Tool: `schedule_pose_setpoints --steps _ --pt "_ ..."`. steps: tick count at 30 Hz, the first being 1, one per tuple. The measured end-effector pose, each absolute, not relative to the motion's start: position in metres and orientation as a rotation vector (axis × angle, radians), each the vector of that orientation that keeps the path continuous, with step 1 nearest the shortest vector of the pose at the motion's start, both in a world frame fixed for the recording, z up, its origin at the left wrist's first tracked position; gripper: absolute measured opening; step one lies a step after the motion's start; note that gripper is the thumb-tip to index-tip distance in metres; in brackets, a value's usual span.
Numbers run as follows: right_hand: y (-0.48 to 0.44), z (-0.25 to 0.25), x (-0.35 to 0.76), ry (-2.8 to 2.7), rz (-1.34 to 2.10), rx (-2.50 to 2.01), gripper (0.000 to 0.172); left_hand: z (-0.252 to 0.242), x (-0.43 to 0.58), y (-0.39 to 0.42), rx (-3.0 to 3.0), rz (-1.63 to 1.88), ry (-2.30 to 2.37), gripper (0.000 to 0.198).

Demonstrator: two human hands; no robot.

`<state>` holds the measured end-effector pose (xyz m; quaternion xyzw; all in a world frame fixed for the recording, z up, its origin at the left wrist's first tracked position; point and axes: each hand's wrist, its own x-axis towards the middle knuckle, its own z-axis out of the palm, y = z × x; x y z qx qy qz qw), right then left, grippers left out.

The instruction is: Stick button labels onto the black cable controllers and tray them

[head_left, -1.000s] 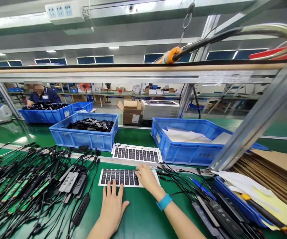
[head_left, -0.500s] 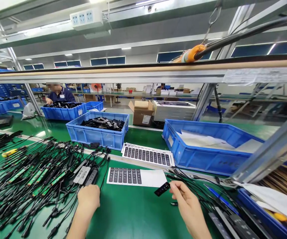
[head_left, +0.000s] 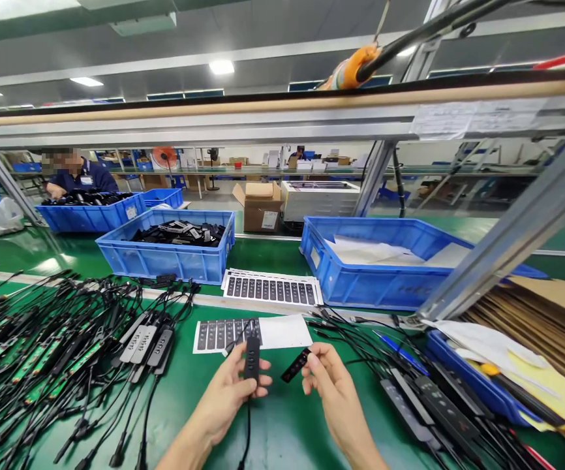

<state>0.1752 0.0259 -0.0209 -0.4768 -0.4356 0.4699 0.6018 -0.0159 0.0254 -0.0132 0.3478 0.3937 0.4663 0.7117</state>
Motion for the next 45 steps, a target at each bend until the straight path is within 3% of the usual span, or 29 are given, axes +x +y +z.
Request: schedule_pose_setpoints --steps 8,45 --pt "0.024 -0.025 0.165 -1.070 1.193 -1.081 0.034 -0.022 0.009 0.010 0.713 0.782 0.764 0.074" --pt "0.019 -0.024 0.162 -1.100 1.218 -1.153 0.028 -0.021 0.009 0.008 0.739 0.746 0.748 0.079"
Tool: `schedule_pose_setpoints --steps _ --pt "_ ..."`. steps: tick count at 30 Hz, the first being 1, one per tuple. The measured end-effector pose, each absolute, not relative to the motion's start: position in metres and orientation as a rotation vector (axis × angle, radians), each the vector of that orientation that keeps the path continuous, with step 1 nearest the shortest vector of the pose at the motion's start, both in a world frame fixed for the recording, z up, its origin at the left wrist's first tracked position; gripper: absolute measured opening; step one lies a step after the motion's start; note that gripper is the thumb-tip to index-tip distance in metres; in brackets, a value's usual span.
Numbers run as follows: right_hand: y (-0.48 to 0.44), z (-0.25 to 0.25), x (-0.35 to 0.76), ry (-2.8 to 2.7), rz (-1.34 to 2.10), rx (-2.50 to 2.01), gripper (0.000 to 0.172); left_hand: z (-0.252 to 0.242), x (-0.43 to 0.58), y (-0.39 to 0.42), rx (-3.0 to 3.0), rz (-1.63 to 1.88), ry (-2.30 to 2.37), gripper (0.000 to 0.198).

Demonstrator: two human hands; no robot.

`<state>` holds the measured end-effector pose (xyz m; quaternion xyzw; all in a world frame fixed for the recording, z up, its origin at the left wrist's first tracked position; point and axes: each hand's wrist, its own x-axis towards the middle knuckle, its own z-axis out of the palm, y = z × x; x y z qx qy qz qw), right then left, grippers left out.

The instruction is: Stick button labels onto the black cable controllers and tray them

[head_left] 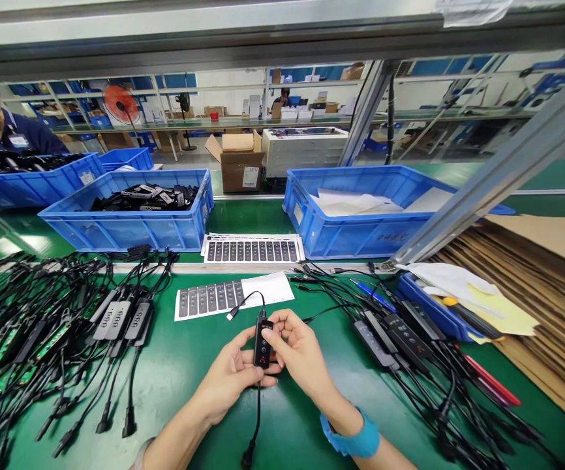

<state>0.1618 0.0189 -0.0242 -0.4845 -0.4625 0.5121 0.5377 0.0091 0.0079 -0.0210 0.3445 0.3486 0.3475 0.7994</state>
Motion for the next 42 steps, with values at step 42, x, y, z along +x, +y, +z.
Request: schedule_pose_setpoints --steps 42 --pt "0.0194 -0.0297 0.1631 -1.148 1.075 -1.303 0.053 -0.0186 0.0124 0.0045 0.870 0.780 0.834 0.075"
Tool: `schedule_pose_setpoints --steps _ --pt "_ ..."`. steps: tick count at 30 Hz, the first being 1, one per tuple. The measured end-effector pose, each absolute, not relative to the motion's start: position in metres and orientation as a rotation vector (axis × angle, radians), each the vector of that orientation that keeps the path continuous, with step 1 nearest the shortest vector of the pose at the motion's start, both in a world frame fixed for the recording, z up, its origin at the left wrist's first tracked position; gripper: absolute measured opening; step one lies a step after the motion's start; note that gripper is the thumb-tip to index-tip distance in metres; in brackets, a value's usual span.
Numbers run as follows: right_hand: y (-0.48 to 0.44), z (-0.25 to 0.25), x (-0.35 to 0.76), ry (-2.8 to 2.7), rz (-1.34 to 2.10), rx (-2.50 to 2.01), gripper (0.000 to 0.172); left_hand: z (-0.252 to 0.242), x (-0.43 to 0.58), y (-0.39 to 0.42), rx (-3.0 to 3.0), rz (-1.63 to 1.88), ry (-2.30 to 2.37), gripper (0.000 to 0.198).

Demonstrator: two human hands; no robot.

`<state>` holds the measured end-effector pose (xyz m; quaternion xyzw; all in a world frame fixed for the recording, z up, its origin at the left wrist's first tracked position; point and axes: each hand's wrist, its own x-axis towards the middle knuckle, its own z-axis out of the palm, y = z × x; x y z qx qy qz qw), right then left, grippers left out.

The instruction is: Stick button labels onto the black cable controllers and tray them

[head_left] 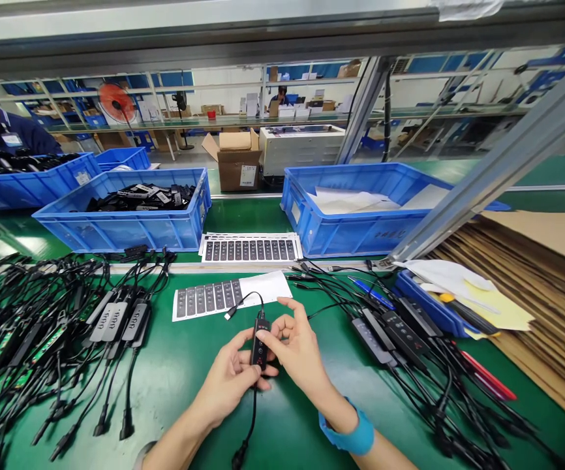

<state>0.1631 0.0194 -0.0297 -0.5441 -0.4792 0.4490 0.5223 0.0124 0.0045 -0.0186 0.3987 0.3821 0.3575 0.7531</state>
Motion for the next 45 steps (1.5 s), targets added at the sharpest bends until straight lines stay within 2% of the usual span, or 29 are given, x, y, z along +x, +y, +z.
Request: schedule_pose_setpoints --steps 3,6,7,10,12,17,23,27,32,35,39,41,43,45 --pt "0.019 -0.028 0.165 -1.188 1.210 -1.271 0.057 -0.015 0.012 0.005 0.863 0.785 0.806 0.064" --pt "0.016 -0.025 0.163 -1.272 1.382 -1.193 0.069 -0.013 0.013 0.006 0.898 0.754 0.789 0.050" --pt "0.016 -0.024 0.163 -1.294 1.386 -1.186 0.067 -0.014 0.013 0.006 0.912 0.741 0.789 0.045" --pt "0.018 -0.024 0.162 -1.344 1.279 -1.216 0.036 -0.017 0.015 0.006 0.924 0.710 0.807 0.040" --pt "0.020 -0.027 0.164 -1.335 1.244 -1.221 0.024 -0.019 0.016 0.005 0.913 0.700 0.834 0.042" --pt "0.022 -0.034 0.168 -1.290 1.187 -1.249 0.047 -0.022 0.019 0.003 0.870 0.702 0.905 0.053" --pt "0.014 -0.033 0.161 -1.411 1.112 -1.229 0.043 -0.029 0.020 0.006 0.884 0.763 0.904 0.051" --pt "0.013 -0.032 0.157 -1.467 1.005 -1.263 0.032 -0.033 0.018 0.009 0.930 0.723 0.913 0.050" --pt "0.032 -0.015 0.187 -1.383 1.002 -1.242 0.041 -0.034 -0.004 0.026 1.459 0.701 1.100 0.053" --pt "0.037 0.007 0.239 -1.309 0.829 -1.476 0.047 -0.038 -0.024 0.040 1.966 0.747 1.466 0.045" --pt "0.036 0.027 0.307 -1.438 -0.013 -2.007 0.041 -0.048 -0.038 0.048 2.249 0.475 1.817 0.057" --pt "0.042 0.028 0.315 -1.468 -0.305 -2.159 0.040 -0.051 -0.037 0.047 2.301 0.342 1.858 0.057" --pt "0.054 0.022 0.298 -1.641 -0.276 -2.057 0.038 -0.052 -0.034 0.046 2.342 0.279 1.879 0.055" --pt "0.072 0.010 0.263 -1.872 0.014 -1.763 0.032 -0.052 -0.031 0.044 2.374 0.242 1.901 0.054"
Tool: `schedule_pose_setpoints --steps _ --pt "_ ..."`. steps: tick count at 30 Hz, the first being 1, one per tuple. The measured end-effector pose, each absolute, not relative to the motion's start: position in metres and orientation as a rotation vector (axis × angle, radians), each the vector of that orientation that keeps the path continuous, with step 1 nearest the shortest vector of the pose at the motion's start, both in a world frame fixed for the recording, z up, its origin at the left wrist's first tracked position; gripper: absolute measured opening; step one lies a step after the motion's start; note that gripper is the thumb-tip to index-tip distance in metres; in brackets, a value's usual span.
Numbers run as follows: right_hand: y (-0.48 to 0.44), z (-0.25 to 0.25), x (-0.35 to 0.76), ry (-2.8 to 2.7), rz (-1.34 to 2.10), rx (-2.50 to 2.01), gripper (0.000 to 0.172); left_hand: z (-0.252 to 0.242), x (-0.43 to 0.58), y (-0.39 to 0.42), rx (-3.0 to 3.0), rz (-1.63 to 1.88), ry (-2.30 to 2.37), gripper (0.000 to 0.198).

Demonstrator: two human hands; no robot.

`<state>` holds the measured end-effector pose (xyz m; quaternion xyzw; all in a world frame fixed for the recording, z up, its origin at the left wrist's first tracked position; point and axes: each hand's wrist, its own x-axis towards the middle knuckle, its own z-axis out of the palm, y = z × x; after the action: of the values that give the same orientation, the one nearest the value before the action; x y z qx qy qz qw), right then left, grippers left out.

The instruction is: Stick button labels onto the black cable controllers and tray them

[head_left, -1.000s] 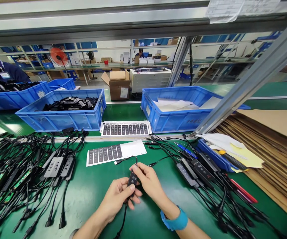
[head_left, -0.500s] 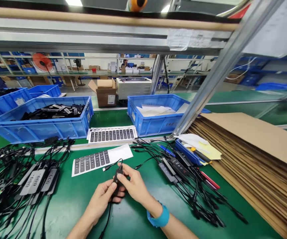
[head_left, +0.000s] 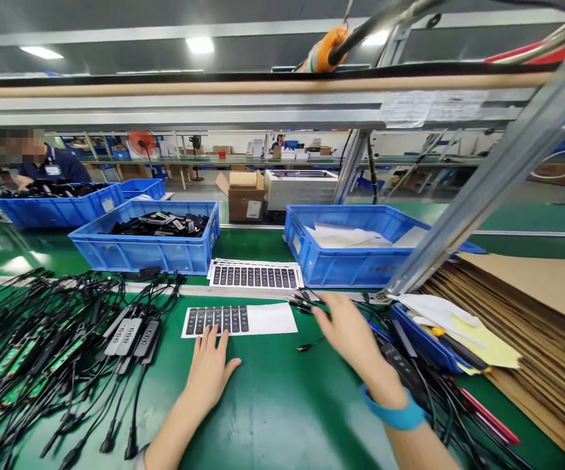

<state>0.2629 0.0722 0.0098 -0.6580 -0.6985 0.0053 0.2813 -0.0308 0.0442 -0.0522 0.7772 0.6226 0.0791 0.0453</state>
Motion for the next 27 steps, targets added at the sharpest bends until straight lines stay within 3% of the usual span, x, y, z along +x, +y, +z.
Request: schedule_pose_setpoints --steps 3,10,17,22,27 --pt "0.102 -0.014 0.201 -2.033 0.327 -1.483 0.022 -0.051 -0.029 0.042 2.406 0.211 1.929 0.055" --pt "0.133 -0.045 0.138 -1.967 0.392 -1.315 0.010 -0.049 -0.026 0.040 2.363 0.269 1.931 0.058" --pt "0.098 -0.027 0.167 -1.738 0.489 -1.232 0.027 -0.036 -0.040 0.047 2.301 0.355 2.004 0.046" --pt "0.105 -0.036 0.170 -1.817 0.470 -1.275 0.027 -0.013 -0.080 0.054 2.099 0.420 2.367 0.042" --pt "0.133 -0.061 0.143 -1.954 0.375 -1.345 0.024 -0.009 -0.082 0.050 2.296 0.361 2.068 0.041"
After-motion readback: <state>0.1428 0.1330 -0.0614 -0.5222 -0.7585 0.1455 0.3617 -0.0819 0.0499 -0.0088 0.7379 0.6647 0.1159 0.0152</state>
